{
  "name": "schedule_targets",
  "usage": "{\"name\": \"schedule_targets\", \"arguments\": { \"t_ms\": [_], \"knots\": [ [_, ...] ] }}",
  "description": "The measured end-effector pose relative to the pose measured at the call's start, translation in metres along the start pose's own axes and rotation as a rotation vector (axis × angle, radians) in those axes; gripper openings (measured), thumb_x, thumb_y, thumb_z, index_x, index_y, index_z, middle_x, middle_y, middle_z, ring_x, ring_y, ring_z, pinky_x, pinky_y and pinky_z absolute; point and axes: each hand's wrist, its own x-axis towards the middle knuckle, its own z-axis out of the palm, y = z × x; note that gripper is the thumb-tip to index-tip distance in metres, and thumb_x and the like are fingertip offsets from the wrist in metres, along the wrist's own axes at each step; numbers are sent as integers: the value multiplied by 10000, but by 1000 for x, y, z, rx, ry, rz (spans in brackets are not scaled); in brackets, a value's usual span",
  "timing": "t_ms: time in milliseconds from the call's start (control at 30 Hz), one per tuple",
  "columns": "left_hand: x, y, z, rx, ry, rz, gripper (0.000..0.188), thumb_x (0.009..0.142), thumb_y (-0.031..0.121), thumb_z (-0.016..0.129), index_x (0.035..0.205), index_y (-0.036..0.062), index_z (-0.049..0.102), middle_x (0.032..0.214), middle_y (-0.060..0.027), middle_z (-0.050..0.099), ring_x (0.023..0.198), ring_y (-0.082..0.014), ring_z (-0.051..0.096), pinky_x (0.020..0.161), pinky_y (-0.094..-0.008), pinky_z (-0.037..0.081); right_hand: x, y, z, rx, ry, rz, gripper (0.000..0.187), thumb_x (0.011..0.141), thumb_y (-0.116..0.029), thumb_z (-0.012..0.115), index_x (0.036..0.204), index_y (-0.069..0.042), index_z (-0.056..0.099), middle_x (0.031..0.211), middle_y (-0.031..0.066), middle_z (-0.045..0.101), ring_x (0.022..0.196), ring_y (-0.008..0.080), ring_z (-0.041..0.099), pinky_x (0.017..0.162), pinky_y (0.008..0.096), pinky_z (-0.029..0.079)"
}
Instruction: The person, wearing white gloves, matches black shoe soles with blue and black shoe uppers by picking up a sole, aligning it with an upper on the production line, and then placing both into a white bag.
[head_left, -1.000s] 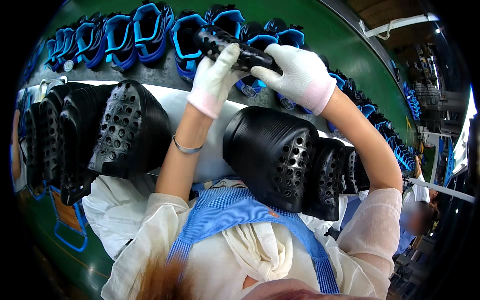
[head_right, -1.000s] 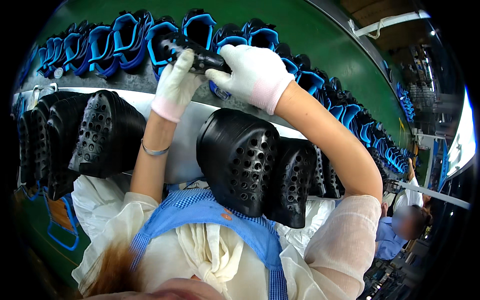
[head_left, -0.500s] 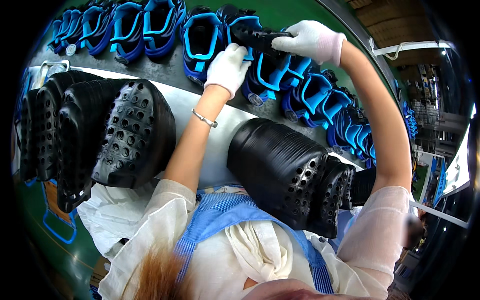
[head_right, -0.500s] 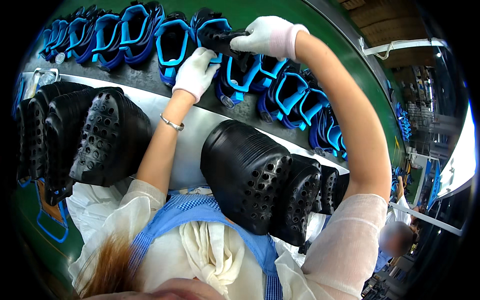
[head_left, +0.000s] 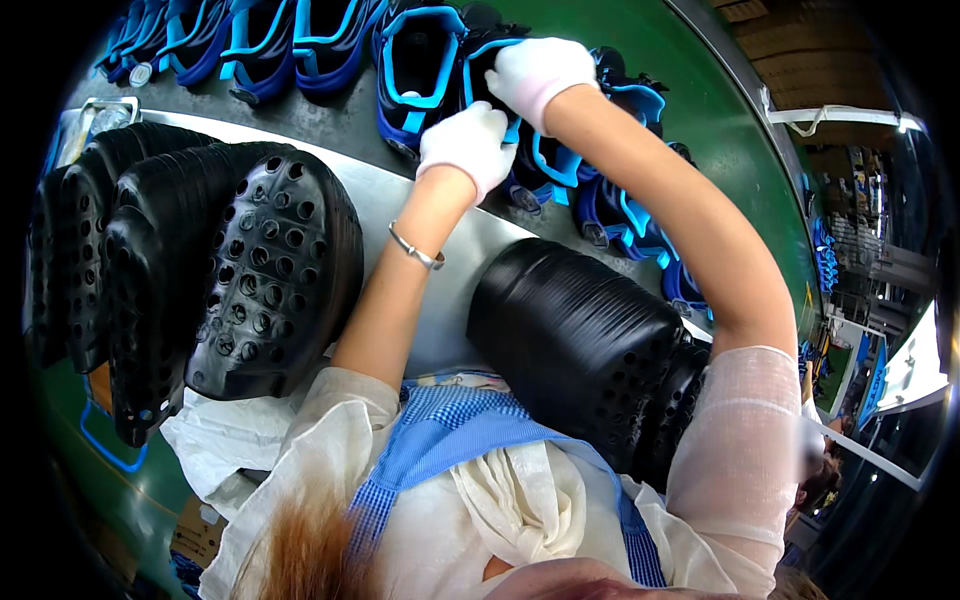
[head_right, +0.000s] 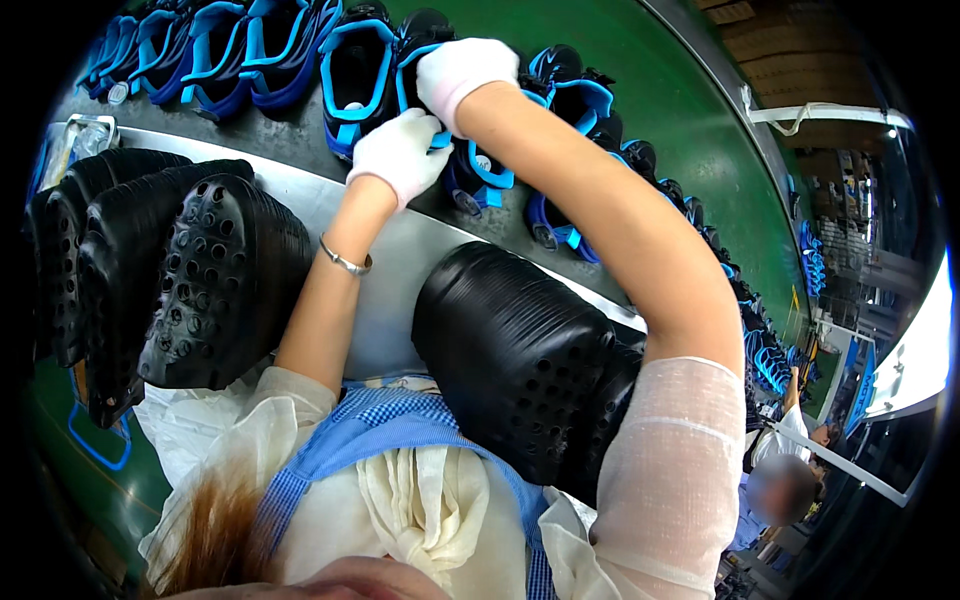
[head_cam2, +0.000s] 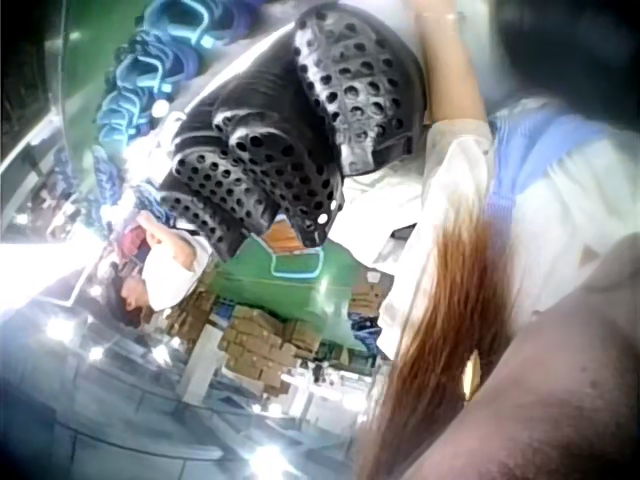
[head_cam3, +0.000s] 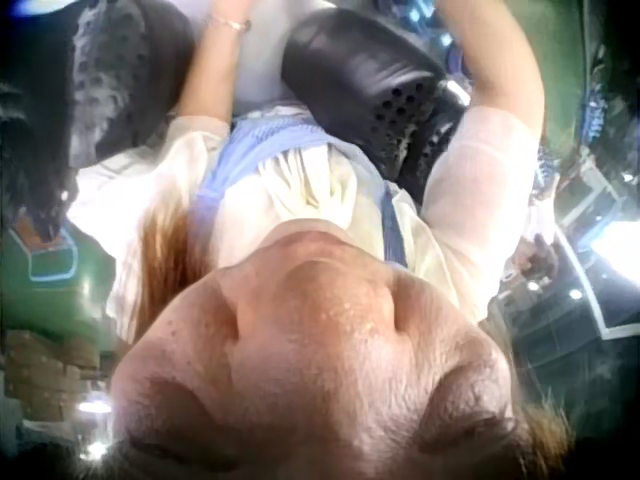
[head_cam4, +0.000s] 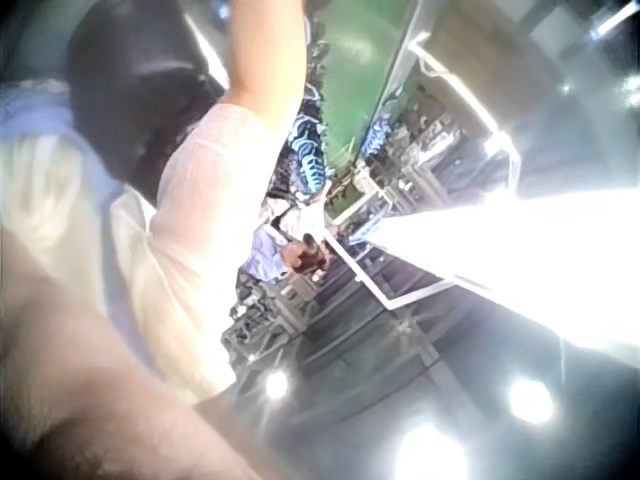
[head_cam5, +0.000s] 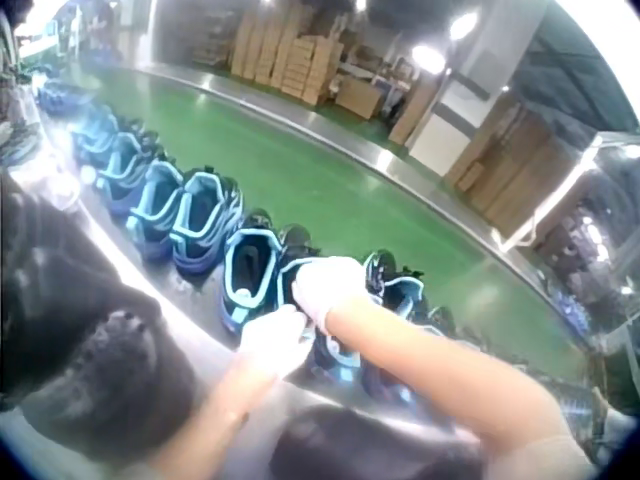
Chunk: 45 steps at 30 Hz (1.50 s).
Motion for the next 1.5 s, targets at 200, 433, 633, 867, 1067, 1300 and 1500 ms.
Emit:
{"name": "schedule_targets", "arguments": {
  "t_ms": [200, 433, 633, 867, 1067, 1300, 1500],
  "knots": [
    [23, 11, -18, 110, -312, -148, 369, 826, 375, 565, 946, 57, 709, 955, -190, 684, 890, -352, 661, 806, -408, 529, 28, -14, 23, -128, 110, -102, 201, 834, -142, 582, 950, -105, 742, 987, 112, 710, 900, 281, 692, 712, 418, 560],
    [28, 2, -16, 176, -333, -159, 388, 842, 376, 532, 1012, 70, 700, 1018, -176, 679, 941, -337, 654, 839, -398, 522, 27, -10, 12, -87, 84, -155, 225, 741, -106, 695, 961, -125, 743, 986, 98, 714, 910, 264, 692, 737, 378, 556],
    [26, 12, -18, 190, -332, -197, 308, 821, 270, 570, 1035, 96, 708, 1064, -164, 678, 977, -325, 663, 833, -409, 527, 43, -6, 34, 57, 405, -92, 213, 833, -133, 518, 856, -29, 703, 899, 181, 693, 850, 322, 679, 741, 405, 536],
    [30, 9, -19, 234, -298, -225, 425, 843, 401, 517, 1013, 55, 698, 1056, -192, 665, 986, -350, 635, 868, -411, 508, 43, -2, 28, 119, 386, -72, 219, 821, -66, 511, 891, -18, 712, 921, 184, 694, 856, 314, 685, 735, 389, 546],
    [38, 6, -21, 298, -353, -288, 459, 851, 425, 515, 1090, 72, 682, 1058, -170, 674, 992, -338, 642, 866, -397, 511, -27, 40, -15, 236, 244, -244, 351, 881, -338, 484, 850, -52, 685, 860, 194, 672, 838, 370, 646, 777, 455, 509],
    [-15, 27, -4, 323, 498, -54, 306, 868, 364, 608, 1044, 118, 658, 1055, -98, 603, 922, -299, 631, 743, -418, 536, -95, 90, 35, 257, -16, 1, 428, 889, -369, 541, 1149, -35, 607, 959, 200, 671, 908, 349, 645, 821, 407, 508],
    [-45, 32, 29, 86, 243, 35, 475, 787, 458, 678, 1165, 177, 613, 1308, -141, 502, 1114, -340, 563, 881, -449, 500, -92, 95, 73, 484, -276, 7, 579, 915, -387, 544, 1370, -46, 434, 1150, 225, 613, 1062, 363, 591, 913, 416, 464]
  ]
}}
